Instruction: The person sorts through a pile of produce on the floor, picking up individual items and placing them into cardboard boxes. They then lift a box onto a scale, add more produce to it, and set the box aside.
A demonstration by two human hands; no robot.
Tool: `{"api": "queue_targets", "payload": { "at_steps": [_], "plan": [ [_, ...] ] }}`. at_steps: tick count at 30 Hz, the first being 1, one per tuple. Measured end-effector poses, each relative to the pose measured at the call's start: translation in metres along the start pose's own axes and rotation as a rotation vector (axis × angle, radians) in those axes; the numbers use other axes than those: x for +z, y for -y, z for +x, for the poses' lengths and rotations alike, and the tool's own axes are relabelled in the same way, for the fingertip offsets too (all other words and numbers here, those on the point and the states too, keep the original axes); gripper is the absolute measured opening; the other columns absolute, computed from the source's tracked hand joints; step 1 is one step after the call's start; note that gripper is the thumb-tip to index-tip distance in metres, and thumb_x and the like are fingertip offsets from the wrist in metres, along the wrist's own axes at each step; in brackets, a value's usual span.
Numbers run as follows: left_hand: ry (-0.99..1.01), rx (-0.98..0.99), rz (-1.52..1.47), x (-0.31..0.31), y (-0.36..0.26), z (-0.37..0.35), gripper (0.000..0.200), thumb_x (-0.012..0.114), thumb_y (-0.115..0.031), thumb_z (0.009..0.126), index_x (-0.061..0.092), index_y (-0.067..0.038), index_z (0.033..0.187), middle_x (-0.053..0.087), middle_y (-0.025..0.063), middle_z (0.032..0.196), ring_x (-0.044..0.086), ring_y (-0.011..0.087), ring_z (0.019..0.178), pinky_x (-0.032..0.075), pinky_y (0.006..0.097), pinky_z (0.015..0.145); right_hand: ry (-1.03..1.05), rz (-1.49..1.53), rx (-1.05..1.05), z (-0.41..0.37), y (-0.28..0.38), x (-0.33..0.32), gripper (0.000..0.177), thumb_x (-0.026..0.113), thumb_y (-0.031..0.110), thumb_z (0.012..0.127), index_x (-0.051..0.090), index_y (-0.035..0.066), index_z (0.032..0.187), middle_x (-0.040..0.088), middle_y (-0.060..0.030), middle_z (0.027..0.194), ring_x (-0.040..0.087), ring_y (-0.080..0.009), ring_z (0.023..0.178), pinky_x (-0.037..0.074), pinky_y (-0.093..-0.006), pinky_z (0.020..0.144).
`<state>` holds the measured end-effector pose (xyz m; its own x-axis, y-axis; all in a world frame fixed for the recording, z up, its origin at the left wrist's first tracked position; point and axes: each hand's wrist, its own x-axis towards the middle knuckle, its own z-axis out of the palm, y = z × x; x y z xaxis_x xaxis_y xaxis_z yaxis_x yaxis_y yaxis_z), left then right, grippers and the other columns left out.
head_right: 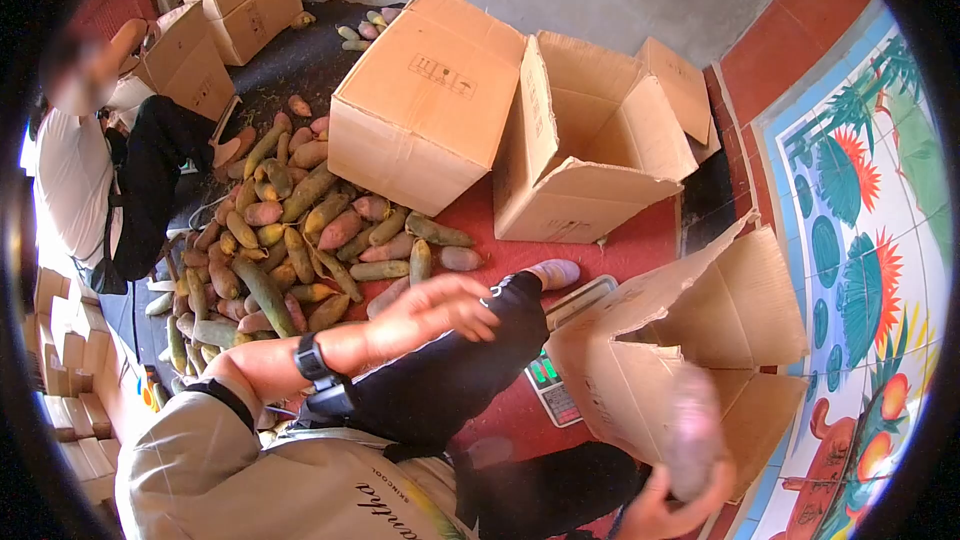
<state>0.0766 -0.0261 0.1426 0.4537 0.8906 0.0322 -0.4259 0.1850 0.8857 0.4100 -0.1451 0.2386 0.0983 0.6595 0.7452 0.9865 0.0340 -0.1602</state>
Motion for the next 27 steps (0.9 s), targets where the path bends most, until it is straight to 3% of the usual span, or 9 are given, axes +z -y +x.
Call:
{"api": "queue_targets", "payload": {
  "at_steps": [5,9,11,16,17,21,23,24,27],
  "plan": [
    [-0.456,-0.078,0.195,-0.078,0.018,-0.02,0.022,0.045,-0.017,0.094,0.048,-0.001,0.108,0.061,0.0114,0.097,0.062,0.0193,0.087,0.049,0.0312,0.079,-0.24,-0.099,0.224,0.028,-0.024,-0.001,0.048,0.059,0.013,0.083,0.041,0.0,0.127,0.046,-0.0148,0.127,0.045,-0.0318,0.115,0.034,-0.0377,0.099],
    [-0.617,-0.155,0.236,-0.143,0.069,-0.053,0.02,0.046,-0.016,0.093,0.051,-0.001,0.104,0.062,0.01,0.094,0.062,0.0174,0.084,0.05,0.0296,0.073,0.036,-0.206,0.169,0.022,-0.051,0.016,0.04,0.056,0.015,0.086,0.047,0.002,0.122,0.049,-0.0162,0.125,0.046,-0.0301,0.114,0.037,-0.0354,0.096],
    [-0.666,-0.339,0.595,-0.164,0.085,-0.072,0.021,0.051,-0.016,0.088,0.053,0.0,0.101,0.063,0.0092,0.092,0.062,0.0157,0.083,0.05,0.0294,0.07,-0.024,-0.15,0.162,0.02,-0.052,0.025,0.029,0.052,0.014,0.089,0.052,-0.001,0.114,0.054,-0.0159,0.116,0.051,-0.0287,0.107,0.04,-0.0335,0.091],
    [-0.627,-0.614,1.003,-0.195,0.117,-0.115,0.032,0.058,-0.022,0.079,0.057,-0.003,0.104,0.063,0.0141,0.094,0.061,0.0241,0.09,0.048,0.0342,0.077,0.093,-0.053,0.168,0.022,-0.045,0.029,0.02,0.043,0.009,0.092,0.055,-0.006,0.097,0.056,-0.0143,0.095,0.053,-0.0263,0.088,0.043,-0.0354,0.079],
    [-0.624,-0.685,1.069,-0.196,0.119,-0.122,0.036,0.058,-0.027,0.076,0.059,-0.006,0.106,0.063,0.0171,0.095,0.06,0.0306,0.094,0.046,0.0383,0.081,0.097,-0.053,0.167,0.021,-0.047,0.03,0.02,0.043,0.009,0.092,0.055,-0.006,0.097,0.056,-0.0143,0.095,0.053,-0.0263,0.088,0.043,-0.0354,0.079],
    [-0.572,-0.872,1.246,-0.23,0.16,-0.155,0.037,0.054,-0.026,0.078,0.058,-0.005,0.109,0.061,0.0178,0.102,0.058,0.0317,0.098,0.046,0.0391,0.083,0.119,-0.125,0.1,0.015,-0.055,0.035,0.024,0.04,0.012,0.093,0.055,-0.006,0.098,0.056,-0.0161,0.094,0.054,-0.0284,0.088,0.043,-0.036,0.079],
    [-0.225,-0.905,1.693,-0.272,0.207,-0.187,0.032,0.051,-0.025,0.083,0.061,-0.005,0.105,0.06,0.0142,0.106,0.058,0.031,0.096,0.049,0.0378,0.081,0.118,-0.152,0.08,0.014,-0.053,0.035,0.025,0.039,0.013,0.094,0.055,-0.006,0.098,0.056,-0.0164,0.094,0.054,-0.0289,0.088,0.043,-0.0365,0.079],
    [-0.173,-1.108,1.692,-0.271,0.203,-0.19,0.035,0.052,-0.024,0.081,0.058,-0.007,0.111,0.056,0.0137,0.113,0.053,0.0335,0.105,0.045,0.0395,0.087,0.113,-0.162,0.072,0.015,-0.05,0.034,0.026,0.039,0.013,0.094,0.056,-0.006,0.098,0.056,-0.0167,0.094,0.054,-0.0294,0.087,0.043,-0.037,0.079],
    [-0.344,-1.119,1.601,-0.23,0.153,-0.187,0.038,0.053,-0.024,0.079,0.055,-0.007,0.113,0.054,0.0143,0.115,0.049,0.0318,0.11,0.04,0.0399,0.092,0.107,-0.18,0.047,0.013,-0.052,0.035,0.025,0.039,0.012,0.094,0.056,-0.006,0.098,0.057,-0.0168,0.094,0.054,-0.0297,0.087,0.043,-0.0366,0.079]
  ]
}}
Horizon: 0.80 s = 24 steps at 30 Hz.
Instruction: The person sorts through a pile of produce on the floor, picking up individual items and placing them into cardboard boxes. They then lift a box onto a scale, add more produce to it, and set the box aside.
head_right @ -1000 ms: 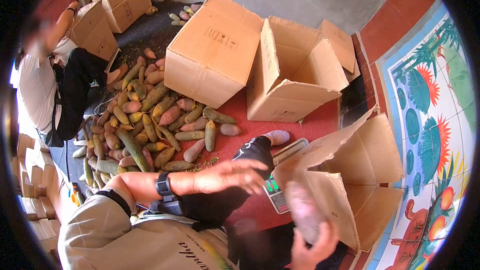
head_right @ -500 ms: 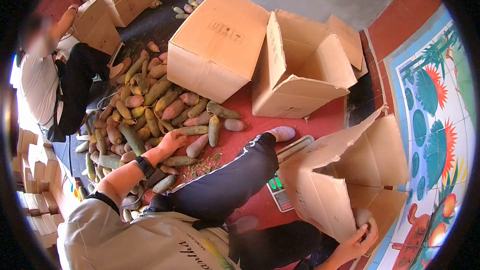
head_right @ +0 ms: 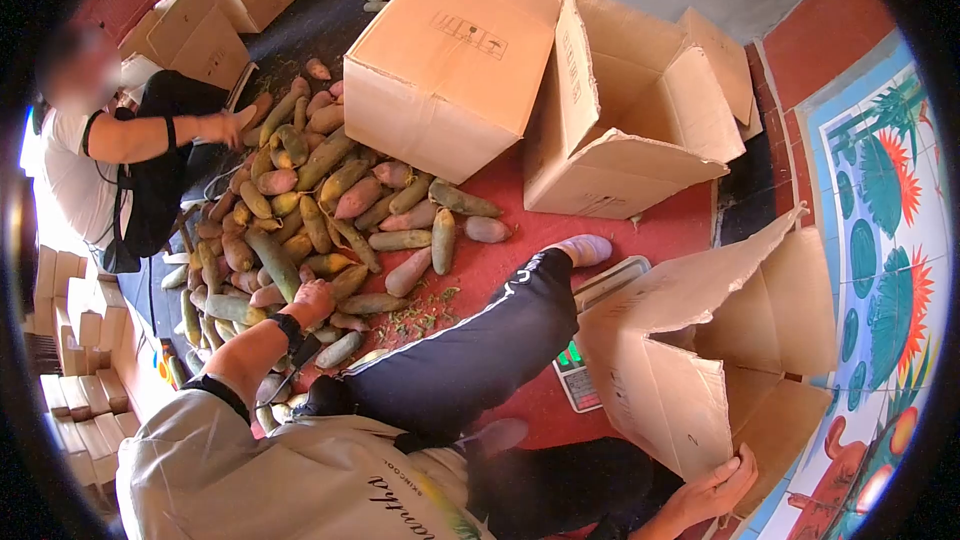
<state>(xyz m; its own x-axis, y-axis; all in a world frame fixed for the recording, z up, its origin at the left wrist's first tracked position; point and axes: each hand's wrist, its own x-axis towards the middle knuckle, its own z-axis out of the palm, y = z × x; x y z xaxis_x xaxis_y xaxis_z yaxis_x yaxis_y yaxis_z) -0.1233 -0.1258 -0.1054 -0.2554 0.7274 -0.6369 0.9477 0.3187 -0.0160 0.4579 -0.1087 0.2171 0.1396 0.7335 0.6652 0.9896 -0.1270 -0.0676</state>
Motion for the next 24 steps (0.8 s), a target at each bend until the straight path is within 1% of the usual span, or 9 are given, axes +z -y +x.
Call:
{"api": "queue_targets", "payload": {
  "at_steps": [4,7,9,11,13,19,21,22,24],
  "plan": [
    [0.056,0.029,0.007,-0.005,0.005,-0.015,0.04,0.055,-0.026,0.078,0.054,-0.006,0.113,0.053,0.0144,0.115,0.046,0.0299,0.114,0.036,0.0391,0.095,-0.019,-0.012,-0.02,-0.002,-0.005,0.003,0.025,0.041,0.012,0.094,0.056,-0.007,0.098,0.058,-0.0165,0.095,0.055,-0.0297,0.087,0.043,-0.0356,0.079],
    [0.058,0.064,0.072,0.002,0.005,-0.012,0.042,0.056,-0.028,0.077,0.055,-0.006,0.112,0.053,0.0151,0.114,0.049,0.03,0.11,0.039,0.0391,0.092,-0.017,-0.028,-0.029,-0.002,-0.002,0.002,0.025,0.04,0.012,0.094,0.056,-0.006,0.098,0.058,-0.0163,0.095,0.054,-0.0297,0.087,0.043,-0.0356,0.079],
    [0.067,0.05,-0.073,0.004,-0.003,-0.01,0.046,0.06,-0.034,0.076,0.056,-0.003,0.11,0.056,0.0149,0.112,0.054,0.0286,0.107,0.04,0.0388,0.091,-0.01,-0.04,-0.028,-0.002,0.001,0.0,0.026,0.039,0.014,0.094,0.057,-0.005,0.099,0.058,-0.017,0.095,0.054,-0.0302,0.088,0.043,-0.0369,0.079],
    [0.092,0.07,-0.064,-0.016,-0.022,-0.021,0.048,0.061,-0.034,0.075,0.056,-0.003,0.111,0.056,0.0154,0.11,0.055,0.0296,0.105,0.041,0.039,0.089,-0.003,-0.052,-0.026,-0.003,0.0,0.0,0.028,0.037,0.015,0.094,0.057,-0.004,0.101,0.058,-0.0176,0.096,0.054,-0.0306,0.09,0.044,-0.0383,0.079],
    [0.118,0.094,-0.054,-0.017,-0.03,-0.02,0.05,0.062,-0.035,0.074,0.055,-0.003,0.112,0.057,0.0158,0.108,0.056,0.0306,0.104,0.043,0.0393,0.088,-0.017,-0.077,-0.072,-0.004,-0.002,-0.001,0.025,0.042,0.013,0.094,0.056,-0.005,0.101,0.058,-0.017,0.098,0.054,-0.0307,0.09,0.042,-0.0368,0.081],
    [0.119,0.118,-0.226,0.007,-0.056,0.013,0.064,0.066,-0.028,0.068,0.044,-0.013,0.126,0.048,0.0172,0.122,0.05,0.033,0.112,0.04,0.0397,0.093,0.008,-0.158,-0.108,-0.009,0.002,-0.005,0.027,0.044,0.015,0.093,0.054,-0.005,0.108,0.057,-0.018,0.106,0.054,-0.0329,0.097,0.042,-0.0399,0.084],
    [0.07,0.276,-0.254,0.001,-0.071,0.017,0.061,0.063,-0.027,0.074,0.04,-0.015,0.13,0.042,0.0189,0.125,0.045,0.0347,0.114,0.039,0.0419,0.094,-0.016,-0.182,-0.103,-0.012,0.005,-0.006,0.027,0.045,0.015,0.093,0.053,-0.005,0.109,0.056,-0.0179,0.107,0.053,-0.033,0.099,0.041,-0.0399,0.086],
    [0.074,0.285,-0.252,0.002,-0.077,0.025,0.061,0.063,-0.027,0.074,0.04,-0.015,0.13,0.042,0.0189,0.125,0.045,0.0347,0.114,0.039,0.0419,0.094,-0.041,-0.2,-0.104,-0.013,0.006,-0.007,0.028,0.045,0.015,0.093,0.053,-0.005,0.11,0.056,-0.0178,0.109,0.053,-0.0331,0.101,0.041,-0.04,0.087],
    [0.042,0.343,-0.146,0.005,-0.091,0.042,0.067,0.066,-0.029,0.072,0.038,-0.017,0.132,0.036,0.0193,0.132,0.037,0.0353,0.121,0.036,0.041,0.098,-0.048,-0.193,-0.102,-0.013,0.007,-0.01,0.028,0.045,0.016,0.093,0.052,-0.005,0.111,0.056,-0.0176,0.11,0.052,-0.0331,0.103,0.041,-0.04,0.088]
  ]
}}
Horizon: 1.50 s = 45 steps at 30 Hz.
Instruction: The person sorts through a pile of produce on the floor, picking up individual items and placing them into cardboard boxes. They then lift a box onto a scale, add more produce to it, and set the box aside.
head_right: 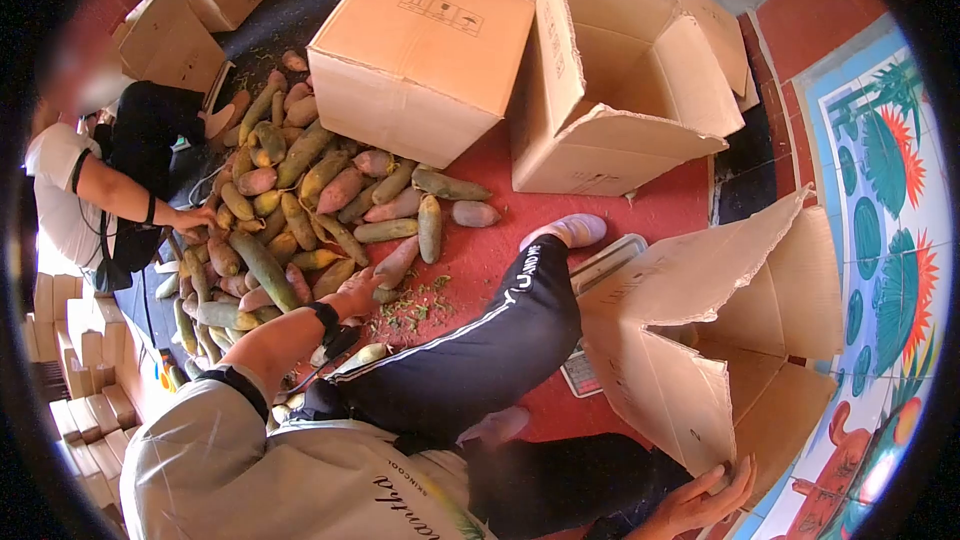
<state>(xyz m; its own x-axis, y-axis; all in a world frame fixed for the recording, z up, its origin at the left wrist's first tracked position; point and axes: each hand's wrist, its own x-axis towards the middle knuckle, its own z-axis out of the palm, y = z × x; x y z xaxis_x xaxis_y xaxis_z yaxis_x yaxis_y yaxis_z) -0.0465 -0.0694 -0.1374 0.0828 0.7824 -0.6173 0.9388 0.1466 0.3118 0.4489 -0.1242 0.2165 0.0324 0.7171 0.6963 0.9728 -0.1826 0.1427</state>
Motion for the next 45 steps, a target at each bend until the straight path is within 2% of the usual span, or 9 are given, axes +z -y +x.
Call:
{"api": "queue_targets", "payload": {
  "at_steps": [4,14,19,26,28,32,34,40,45],
  "plan": [
    [0.094,-0.125,0.074,-0.027,-0.041,0.013,0.066,0.058,-0.018,0.074,0.034,-0.024,0.135,0.018,0.0196,0.144,0.028,0.037,0.129,0.033,0.0402,0.101,0.008,-0.041,-0.034,-0.002,-0.005,0.0,0.029,0.046,0.016,0.093,0.052,-0.004,0.113,0.055,-0.0179,0.112,0.051,-0.0333,0.105,0.041,-0.0401,0.09],
    [0.257,-0.206,0.07,-0.015,-0.04,0.062,0.061,0.064,-0.027,0.075,0.04,-0.036,0.13,0.007,0.0193,0.147,0.024,0.0405,0.13,0.034,0.0424,0.101,0.071,-0.021,-0.025,0.005,-0.001,0.008,0.029,0.046,0.013,0.092,0.049,-0.003,0.116,0.054,-0.0179,0.115,0.05,-0.0336,0.107,0.039,-0.0409,0.092],
    [0.146,-0.126,-0.019,-0.021,-0.044,0.061,0.054,0.064,-0.023,0.071,0.051,-0.033,0.122,0.031,0.0215,0.129,0.041,0.0412,0.113,0.04,0.0431,0.093,0.086,-0.063,-0.063,0.004,-0.006,0.01,0.031,0.046,0.013,0.093,0.046,-0.002,0.12,0.053,-0.0181,0.116,0.051,-0.0332,0.106,0.039,-0.0404,0.093],
    [-0.006,-0.022,0.159,0.002,-0.02,0.072,0.041,0.062,-0.018,0.068,0.06,-0.027,0.108,0.042,0.0234,0.113,0.047,0.0401,0.1,0.045,0.0431,0.082,0.041,0.003,0.059,-0.006,-0.016,0.021,0.034,0.053,0.018,0.089,0.048,-0.005,0.114,0.054,-0.0189,0.114,0.05,-0.0339,0.104,0.038,-0.0408,0.092],
    [-0.223,0.077,0.11,0.027,0.008,0.078,0.038,0.068,-0.016,0.064,0.061,-0.02,0.101,0.047,0.0185,0.108,0.051,0.0398,0.097,0.046,0.0417,0.084,0.059,-0.057,0.04,-0.003,-0.009,0.018,0.033,0.057,0.017,0.086,0.049,-0.003,0.112,0.056,-0.0185,0.112,0.05,-0.0327,0.103,0.038,-0.0412,0.09],
    [-0.194,0.43,0.05,0.029,0.058,0.089,0.041,0.068,-0.018,0.065,0.06,-0.017,0.106,0.061,0.01,0.102,0.054,0.0322,0.101,0.045,0.0423,0.087,0.082,0.014,0.065,0.006,0.004,0.013,0.029,0.058,0.016,0.083,0.054,-0.001,0.106,0.057,-0.0166,0.108,0.051,-0.0335,0.099,0.037,-0.0426,0.088],
    [-0.001,0.072,-0.036,-0.041,-0.011,0.047,0.038,0.066,-0.023,0.07,0.06,-0.013,0.107,0.061,0.0139,0.105,0.058,0.0297,0.099,0.045,0.0427,0.086,0.097,0.04,0.049,0.01,0.002,0.006,0.026,0.057,0.016,0.082,0.056,0.001,0.104,0.057,-0.0166,0.106,0.051,-0.0339,0.098,0.037,-0.0425,0.088],
    [-0.126,0.419,-0.172,-0.11,-0.068,0.048,0.028,0.059,-0.023,0.08,0.062,-0.008,0.103,0.063,0.0173,0.098,0.061,0.0332,0.089,0.048,0.0389,0.078,0.024,0.097,0.146,0.018,-0.013,-0.023,0.023,0.055,0.017,0.084,0.057,0.001,0.1,0.057,-0.0165,0.105,0.051,-0.0341,0.096,0.039,-0.0417,0.084],
    [-0.208,0.622,-0.469,-0.157,-0.135,0.052,0.021,0.055,-0.007,0.082,0.06,0.001,0.101,0.063,0.0114,0.095,0.06,0.0195,0.085,0.047,0.0294,0.077,-0.066,0.032,0.242,-0.006,-0.025,-0.043,0.028,0.064,0.007,0.071,0.058,0.002,0.097,0.057,-0.0138,0.103,0.052,-0.0318,0.095,0.04,-0.0415,0.084]
  ]
}}
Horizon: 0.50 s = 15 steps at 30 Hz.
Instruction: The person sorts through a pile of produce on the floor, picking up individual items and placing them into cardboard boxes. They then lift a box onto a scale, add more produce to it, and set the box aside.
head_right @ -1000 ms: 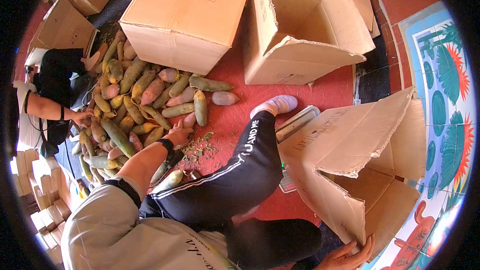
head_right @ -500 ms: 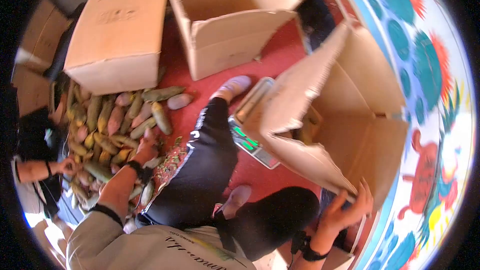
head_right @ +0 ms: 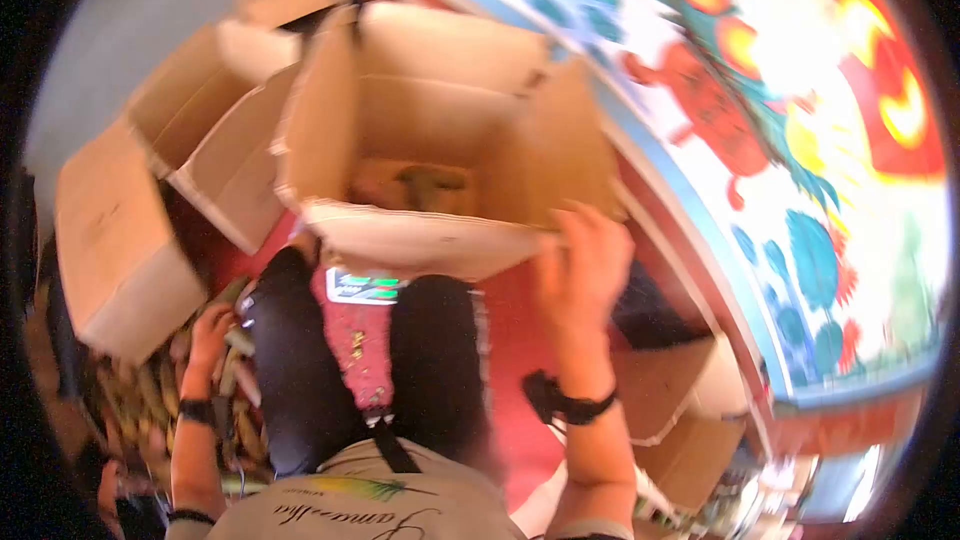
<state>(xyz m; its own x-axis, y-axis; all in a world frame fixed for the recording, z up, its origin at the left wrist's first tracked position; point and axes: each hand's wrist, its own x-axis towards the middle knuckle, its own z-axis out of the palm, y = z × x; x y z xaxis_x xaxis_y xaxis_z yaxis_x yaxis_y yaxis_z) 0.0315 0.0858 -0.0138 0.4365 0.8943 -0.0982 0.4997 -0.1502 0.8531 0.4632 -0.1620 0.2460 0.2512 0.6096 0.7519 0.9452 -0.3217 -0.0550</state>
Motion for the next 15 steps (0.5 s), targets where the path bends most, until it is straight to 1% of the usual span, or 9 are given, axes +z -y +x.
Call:
{"api": "queue_targets", "payload": {
  "at_steps": [1,2,3,4,5,8,10,13,15],
  "plan": [
    [0.012,-0.007,-0.151,0.001,-0.014,0.007,0.019,0.053,-0.006,0.084,0.06,0.001,0.101,0.062,0.0083,0.093,0.058,0.0157,0.084,0.046,0.0274,0.076,-0.021,-0.014,-0.01,-0.004,0.001,-0.004,0.029,0.064,0.007,0.069,0.058,0.002,0.097,0.057,-0.0137,0.101,0.052,-0.031,0.094,0.04,-0.0416,0.083],
    [0.042,-0.07,-0.256,0.002,-0.059,0.006,0.019,0.052,-0.006,0.085,0.058,0.001,0.102,0.06,0.0064,0.092,0.057,0.0135,0.082,0.046,0.0261,0.073,-0.041,-0.026,-0.016,-0.009,0.001,-0.007,0.029,0.065,0.007,0.068,0.057,0.002,0.096,0.057,-0.0137,0.1,0.052,-0.0307,0.092,0.04,-0.0415,0.081],
    [-0.003,0.044,-0.213,0.004,-0.046,0.017,0.02,0.051,-0.007,0.086,0.057,0.001,0.103,0.058,0.0054,0.091,0.055,0.0125,0.08,0.045,0.0253,0.071,-0.077,0.014,-0.009,-0.017,-0.002,-0.006,0.028,0.066,0.007,0.068,0.057,0.001,0.093,0.056,-0.0136,0.099,0.052,-0.0309,0.09,0.041,-0.0416,0.078],
    [0.001,0.043,-0.162,0.005,-0.065,0.019,0.02,0.05,-0.008,0.087,0.057,0.002,0.103,0.058,0.0058,0.093,0.055,0.0128,0.081,0.045,0.0255,0.071,-0.098,0.031,0.005,-0.022,-0.002,-0.007,0.027,0.067,0.008,0.067,0.056,0.001,0.092,0.056,-0.0135,0.097,0.052,-0.031,0.087,0.04,-0.0416,0.076],
    [0.005,0.058,-0.199,0.005,-0.061,0.027,0.021,0.05,-0.011,0.088,0.057,0.002,0.104,0.058,0.0059,0.096,0.056,0.0131,0.084,0.045,0.0258,0.074,-0.109,0.037,0.026,-0.028,0.0,-0.01,0.028,0.067,0.008,0.067,0.056,0.001,0.092,0.055,-0.0135,0.097,0.052,-0.031,0.086,0.041,-0.0413,0.076],
    [0.077,0.06,-0.155,0.005,-0.093,0.036,0.022,0.05,-0.013,0.09,0.056,0.001,0.106,0.057,0.0059,0.1,0.056,0.0134,0.089,0.046,0.0263,0.079,-0.114,0.028,0.062,-0.04,-0.001,-0.02,0.029,0.068,0.008,0.067,0.056,0.001,0.092,0.054,-0.0133,0.096,0.052,-0.0302,0.087,0.04,-0.0409,0.077],
    [0.103,0.105,-0.33,0.009,-0.117,0.031,0.023,0.049,-0.014,0.091,0.055,0.0,0.108,0.058,0.0056,0.101,0.056,0.0139,0.092,0.045,0.0268,0.082,-0.091,0.048,0.101,-0.047,-0.003,-0.028,0.028,0.067,0.008,0.067,0.056,0.002,0.092,0.055,-0.0124,0.097,0.052,-0.0289,0.088,0.04,-0.0404,0.078],
    [0.092,0.156,-0.315,0.011,-0.134,0.027,0.023,0.048,-0.014,0.092,0.054,0.0,0.109,0.058,0.0058,0.1,0.056,0.0146,0.091,0.045,0.0267,0.082,-0.099,0.037,0.138,-0.057,-0.006,-0.033,0.027,0.067,0.009,0.068,0.056,0.002,0.092,0.055,-0.0113,0.097,0.052,-0.0287,0.088,0.04,-0.0399,0.077],
    [0.111,0.191,-0.387,0.014,-0.137,0.02,0.023,0.048,-0.014,0.092,0.054,0.0,0.109,0.059,0.0065,0.1,0.057,0.0149,0.091,0.045,0.0268,0.082,-0.097,0.024,0.134,-0.063,-0.009,-0.038,0.026,0.067,0.009,0.069,0.057,0.003,0.092,0.056,-0.0109,0.097,0.052,-0.0284,0.089,0.04,-0.0396,0.077]
  ]
}}
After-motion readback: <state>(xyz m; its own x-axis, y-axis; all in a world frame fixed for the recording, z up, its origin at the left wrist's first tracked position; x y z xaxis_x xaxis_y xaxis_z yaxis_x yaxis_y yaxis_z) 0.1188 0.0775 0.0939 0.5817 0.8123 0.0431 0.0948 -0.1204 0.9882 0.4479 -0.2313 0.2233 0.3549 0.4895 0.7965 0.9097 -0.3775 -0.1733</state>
